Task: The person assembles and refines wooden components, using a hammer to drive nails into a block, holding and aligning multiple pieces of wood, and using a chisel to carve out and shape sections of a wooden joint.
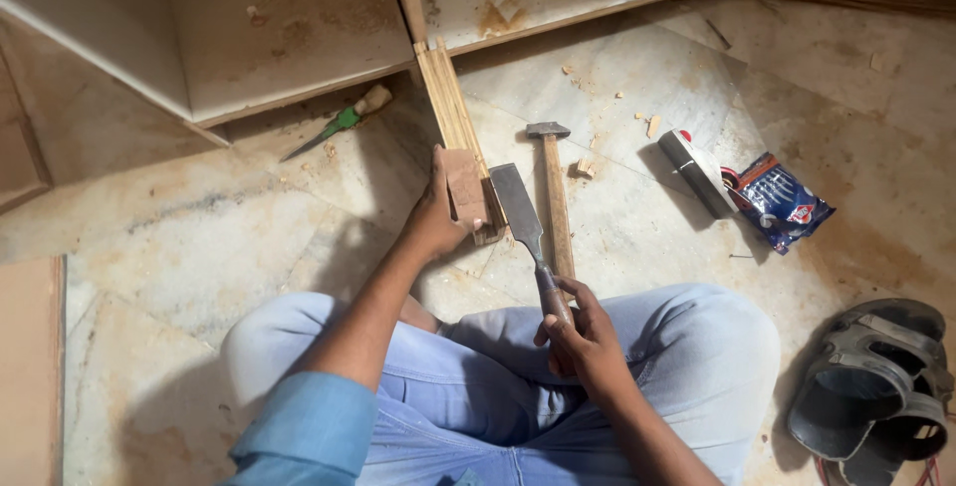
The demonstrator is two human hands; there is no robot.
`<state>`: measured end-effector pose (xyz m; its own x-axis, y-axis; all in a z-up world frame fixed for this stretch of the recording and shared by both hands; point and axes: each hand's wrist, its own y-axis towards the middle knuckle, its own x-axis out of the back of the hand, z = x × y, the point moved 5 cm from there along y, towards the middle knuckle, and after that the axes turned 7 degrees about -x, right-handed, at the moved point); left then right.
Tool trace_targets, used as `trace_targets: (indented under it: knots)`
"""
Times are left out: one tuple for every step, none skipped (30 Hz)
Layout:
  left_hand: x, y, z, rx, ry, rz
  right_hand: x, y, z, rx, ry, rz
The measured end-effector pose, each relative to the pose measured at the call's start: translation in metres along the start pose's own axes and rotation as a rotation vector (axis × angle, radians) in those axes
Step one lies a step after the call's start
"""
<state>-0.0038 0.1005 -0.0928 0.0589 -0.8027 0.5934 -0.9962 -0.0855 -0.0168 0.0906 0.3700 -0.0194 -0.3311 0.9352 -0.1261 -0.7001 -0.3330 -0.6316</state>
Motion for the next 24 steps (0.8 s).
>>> trace_targets:
  knots:
    - [-0.002, 0.002, 0.003, -0.041, -0.026, -0.01, 0.0, -0.003, 0.001, 0.017, -0.025, 0.005]
    - [-0.002, 0.004, 0.011, 0.065, -0.103, 0.003, -0.001, -0.004, 0.002, 0.021, -0.034, 0.008]
    - [-0.003, 0.004, 0.018, 0.17, -0.181, 0.018, -0.001, -0.006, 0.003, 0.025, -0.044, 0.012]
    - [-0.006, 0.003, 0.023, 0.276, -0.26, 0.041, -0.001, -0.009, 0.001, 0.024, -0.049, 0.011]
    - [-0.003, 0.004, 0.028, 0.34, -0.246, -0.023, -0.001, -0.011, -0.002, 0.034, -0.035, 0.022]
    - [0.001, 0.005, 0.033, 0.404, -0.233, -0.086, -0.001, -0.014, -0.004, 0.044, -0.02, 0.032]
    - [0.005, 0.007, 0.039, 0.47, -0.219, -0.149, -0.002, -0.016, -0.007, 0.054, -0.006, 0.043]
    - [0.009, 0.014, 0.039, 0.387, -0.169, -0.244, -0.003, -0.019, -0.012, 0.048, -0.008, 0.042]
    - [0.013, 0.02, 0.036, 0.303, -0.117, -0.336, -0.005, -0.021, -0.016, 0.041, -0.01, 0.042]
    - [0.018, 0.026, 0.033, 0.215, -0.065, -0.424, -0.006, -0.022, -0.018, 0.034, -0.011, 0.039]
    - [0.016, 0.032, 0.035, 0.27, -0.105, -0.417, -0.005, -0.022, -0.019, 0.015, -0.042, 0.015]
    - [0.014, 0.04, 0.034, 0.325, -0.143, -0.408, -0.006, -0.024, -0.02, -0.004, -0.07, -0.009]
    - [0.012, 0.046, 0.033, 0.379, -0.18, -0.397, -0.007, -0.026, -0.018, -0.023, -0.098, -0.033]
    - [0.011, 0.05, 0.029, 0.352, -0.176, -0.431, -0.008, -0.027, -0.017, -0.049, -0.123, -0.052]
    - [0.011, 0.055, 0.027, 0.326, -0.171, -0.464, -0.009, -0.029, -0.016, -0.074, -0.148, -0.071]
    - [0.007, 0.057, 0.026, 0.306, -0.17, -0.498, -0.009, -0.032, -0.015, -0.106, -0.177, -0.088]
    - [0.003, 0.058, 0.025, 0.259, -0.217, -0.548, -0.01, -0.036, -0.014, -0.109, -0.229, -0.119]
    - [0.0, 0.056, 0.025, 0.217, -0.261, -0.602, -0.012, -0.04, -0.014, -0.114, -0.283, -0.144]
    - [-0.001, 0.054, 0.025, 0.175, -0.305, -0.657, -0.014, -0.041, -0.014, -0.119, -0.338, -0.169]
    - [-0.003, 0.053, 0.028, 0.183, -0.316, -0.651, -0.017, -0.042, -0.015, -0.095, -0.342, -0.178]
    - [-0.004, 0.052, 0.029, 0.191, -0.327, -0.645, -0.019, -0.045, -0.016, -0.071, -0.346, -0.187]
    - [-0.004, 0.053, 0.029, 0.193, -0.338, -0.643, -0.02, -0.044, -0.016, -0.04, -0.351, -0.197]
    - [-0.004, 0.055, 0.028, 0.184, -0.333, -0.619, -0.021, -0.042, -0.017, -0.035, -0.346, -0.21]
    - [-0.004, 0.055, 0.027, 0.18, -0.328, -0.597, -0.022, -0.041, -0.018, -0.033, -0.343, -0.222]
